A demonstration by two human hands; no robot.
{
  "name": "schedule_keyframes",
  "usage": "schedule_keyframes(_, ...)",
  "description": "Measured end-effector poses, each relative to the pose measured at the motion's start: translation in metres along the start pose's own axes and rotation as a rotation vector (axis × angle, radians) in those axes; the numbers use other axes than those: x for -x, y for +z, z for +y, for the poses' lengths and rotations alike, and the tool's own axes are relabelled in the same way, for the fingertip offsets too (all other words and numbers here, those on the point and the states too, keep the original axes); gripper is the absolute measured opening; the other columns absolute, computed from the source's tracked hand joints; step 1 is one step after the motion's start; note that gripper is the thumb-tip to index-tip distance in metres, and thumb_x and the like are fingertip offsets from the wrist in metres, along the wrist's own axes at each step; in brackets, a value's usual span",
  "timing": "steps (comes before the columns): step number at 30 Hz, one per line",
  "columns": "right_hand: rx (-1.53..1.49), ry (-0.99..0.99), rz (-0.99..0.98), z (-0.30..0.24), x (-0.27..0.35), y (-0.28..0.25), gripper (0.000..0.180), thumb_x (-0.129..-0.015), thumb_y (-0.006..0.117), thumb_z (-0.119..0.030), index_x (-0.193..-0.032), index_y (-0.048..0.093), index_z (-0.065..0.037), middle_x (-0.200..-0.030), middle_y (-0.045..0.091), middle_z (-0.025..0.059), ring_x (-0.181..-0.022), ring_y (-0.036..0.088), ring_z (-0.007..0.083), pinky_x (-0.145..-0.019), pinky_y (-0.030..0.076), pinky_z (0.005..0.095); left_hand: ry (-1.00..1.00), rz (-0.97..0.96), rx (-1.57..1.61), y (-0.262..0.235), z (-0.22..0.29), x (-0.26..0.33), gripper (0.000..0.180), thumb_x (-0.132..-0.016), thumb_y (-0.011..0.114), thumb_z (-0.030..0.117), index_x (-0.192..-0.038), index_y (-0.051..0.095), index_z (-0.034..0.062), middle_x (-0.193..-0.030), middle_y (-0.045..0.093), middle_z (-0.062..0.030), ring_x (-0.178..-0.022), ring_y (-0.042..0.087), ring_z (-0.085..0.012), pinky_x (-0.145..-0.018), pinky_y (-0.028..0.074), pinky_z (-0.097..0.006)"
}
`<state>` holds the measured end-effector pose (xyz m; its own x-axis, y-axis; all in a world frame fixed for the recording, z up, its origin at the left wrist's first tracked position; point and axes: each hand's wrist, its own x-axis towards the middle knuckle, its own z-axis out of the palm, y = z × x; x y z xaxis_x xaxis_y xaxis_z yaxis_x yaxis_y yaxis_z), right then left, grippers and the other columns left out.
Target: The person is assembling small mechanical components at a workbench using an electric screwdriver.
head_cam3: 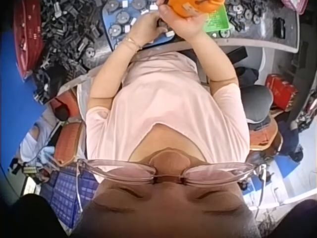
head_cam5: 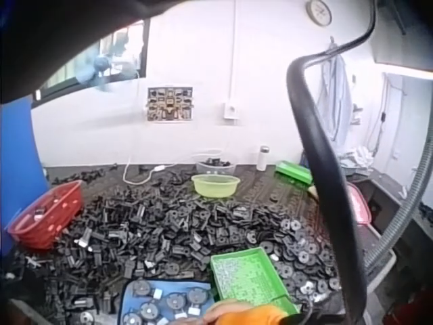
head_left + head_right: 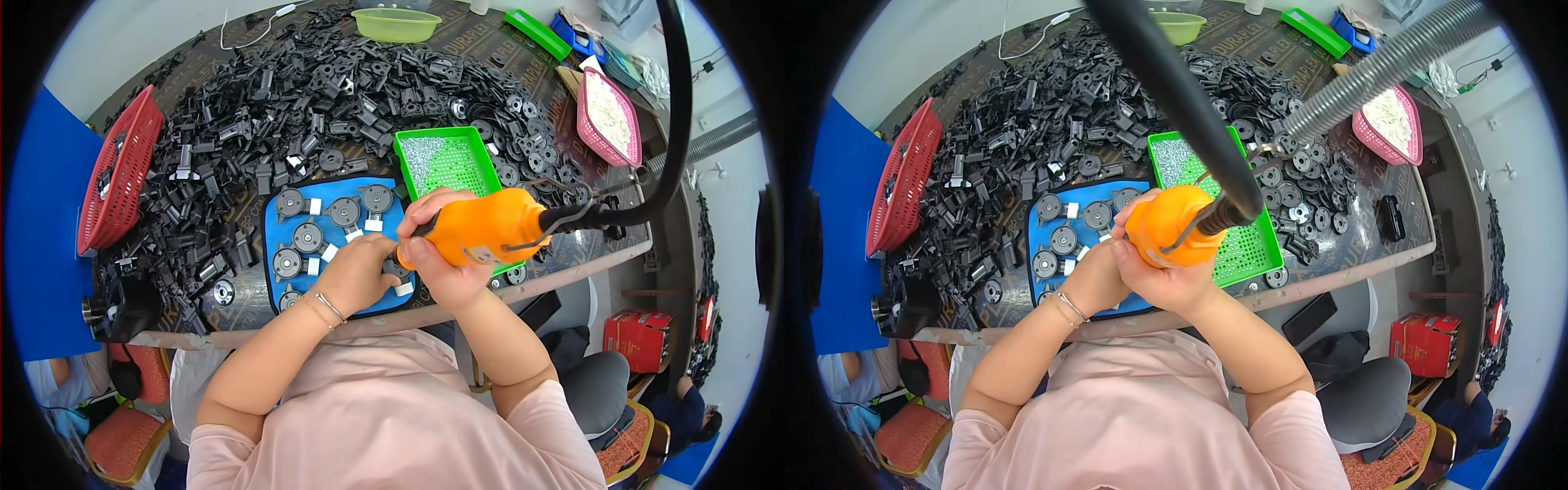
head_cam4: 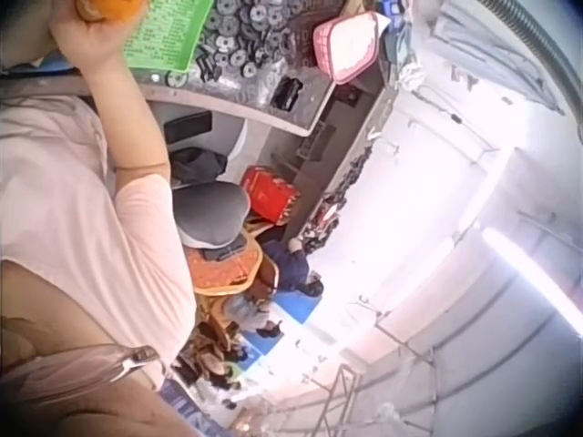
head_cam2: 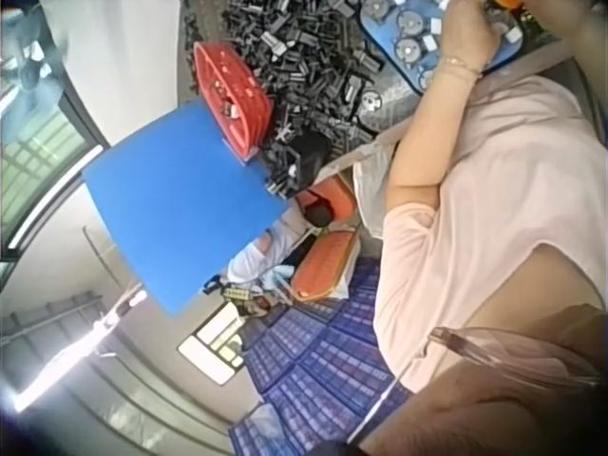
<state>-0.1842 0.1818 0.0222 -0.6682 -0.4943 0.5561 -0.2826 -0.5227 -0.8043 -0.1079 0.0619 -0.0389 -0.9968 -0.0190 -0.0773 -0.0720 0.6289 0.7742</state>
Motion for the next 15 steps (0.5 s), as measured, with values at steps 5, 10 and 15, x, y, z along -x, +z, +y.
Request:
schedule_keyframes(5,-0.035,0.021,0.034,0.0,0.0007,0.0001,0.026,-0.079,0.06,0.008,-0.102,0.049,0.001,-0.087,0.057,0.0141,-0.063,0.056,0.0139,-0.057,0.05,0.0258,-0.011,-0.011,0.001,0.0011,-0.0016,-0.001,0.033,-0.067,0.077,0.008,-0.096,0.064,0.0013,-0.094,0.064,-0.0153,-0.092,0.061,-0.0341,-0.081,0.049,-0.04)
schedule_keyframes(10,-0.037,0.017,0.02,0.0004,0.0004,-0.0017,0.026,-0.079,0.061,0.006,-0.102,0.049,0.001,-0.086,0.057,0.0138,-0.062,0.055,0.0136,-0.056,0.05,0.0255,0.031,0.026,0.007,0.0023,-0.0037,-0.0004,0.032,-0.067,0.077,0.008,-0.095,0.064,0.0007,-0.093,0.063,-0.0155,-0.091,0.061,-0.0342,-0.08,0.049,-0.04)
schedule_keyframes(15,0.04,-0.01,0.011,0.0032,0.0016,0.0018,0.027,-0.078,0.062,0.006,-0.101,0.049,0.0,-0.086,0.057,0.0126,-0.066,0.056,0.0139,-0.058,0.05,0.0257,0.026,0.027,0.011,0.0025,-0.0033,-0.0009,0.031,-0.066,0.077,0.007,-0.093,0.063,0.0007,-0.091,0.063,-0.0154,-0.09,0.061,-0.0346,-0.079,0.049,-0.041)
